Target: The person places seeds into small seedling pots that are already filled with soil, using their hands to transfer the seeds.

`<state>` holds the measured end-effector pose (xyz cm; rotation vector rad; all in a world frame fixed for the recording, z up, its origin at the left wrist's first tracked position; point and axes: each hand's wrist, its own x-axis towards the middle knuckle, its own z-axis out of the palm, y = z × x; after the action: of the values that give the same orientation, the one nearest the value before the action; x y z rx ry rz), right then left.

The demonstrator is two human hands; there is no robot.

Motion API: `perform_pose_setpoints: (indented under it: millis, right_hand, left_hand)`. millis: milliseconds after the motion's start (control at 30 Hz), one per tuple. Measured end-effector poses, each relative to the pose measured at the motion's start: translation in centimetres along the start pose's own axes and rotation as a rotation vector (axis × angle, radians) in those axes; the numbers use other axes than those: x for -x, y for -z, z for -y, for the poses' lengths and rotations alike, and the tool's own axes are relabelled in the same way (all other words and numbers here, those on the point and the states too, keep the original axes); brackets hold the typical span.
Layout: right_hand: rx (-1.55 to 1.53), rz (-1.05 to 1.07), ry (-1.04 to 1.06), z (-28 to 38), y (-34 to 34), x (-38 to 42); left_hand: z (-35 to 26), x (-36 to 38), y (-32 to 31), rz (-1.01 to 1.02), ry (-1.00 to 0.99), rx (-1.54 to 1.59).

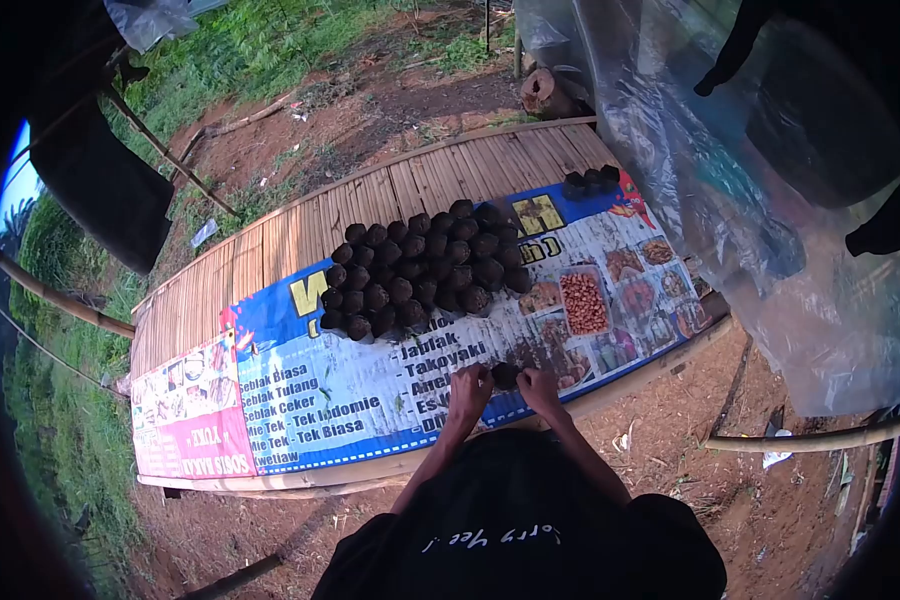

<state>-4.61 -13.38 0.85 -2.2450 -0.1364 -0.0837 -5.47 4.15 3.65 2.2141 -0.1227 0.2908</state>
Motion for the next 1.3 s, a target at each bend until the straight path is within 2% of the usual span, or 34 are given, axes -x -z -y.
perform_pose_setpoints:
  millis: [167,233,367,433,467,533,633,700,833,1000,1067,1133,1300]
  right_hand:
    - [0.026,-0.005,0.059,0.2,0.3,0.2]
    - [0.068,0.020,0.051,-0.3,-0.3,0.2]
    - [0.073,-0.023,0.016,0.7,0.2,1.0]
    - [0.099,0.080,-0.231,1.5,0.6,0.8]
    - [0.099,0.079,-0.230,1.8,0.5,0.7]
    - [0.069,0.231,-0.309,1.7,0.1,1.2]
    - [-0.028,0.238,-0.327,1.3,-0.9,1.4]
    - [0.029,0.167,-0.287,1.3,-1.4,1.4]
    - [0.164,0.063,-0.197,2.4,0.2,0.9]
    - [0.179,0.103,-0.127,1.4,0.4,0.2]
    - [0.180,0.120,-0.115,1.2,0.1,0.0]
    - [0.170,0.051,-0.027,1.8,0.6,0.1]
    - [0.162,0.058,-0.033,1.1,0.2,0.0]
  left_hand:
    - [-0.6,0.4,0.5,-0.052,0.001,-0.031]
    - [0.0,0.5,0.6,0.059,0.122,0.063]
    - [0.2,0.3,0.6,0.064,0.077,0.037]
    - [-0.8,-1.2,1.0,0.030,0.027,-0.086]
    - [-1.4,-1.5,1.2,0.030,0.015,-0.149]
    - [-1.2,-2.5,1.1,0.055,-0.028,-0.173]
    - [0.1,-3.2,0.3,0.149,-0.055,-0.229]
    - [0.4,-3.5,0.1,0.221,-0.044,-0.263]
    - [-1.4,-2.7,1.4,0.156,-0.003,-0.177]
    - [-0.7,-0.8,1.0,0.096,0.098,-0.017]
    - [1.0,-0.4,-0.3,0.063,0.074,0.008]
    - [0.7,-1.0,0.0,0.050,0.071,0.002]
    - [0.2,-0.7,0.3,0.022,0.058,-0.025]
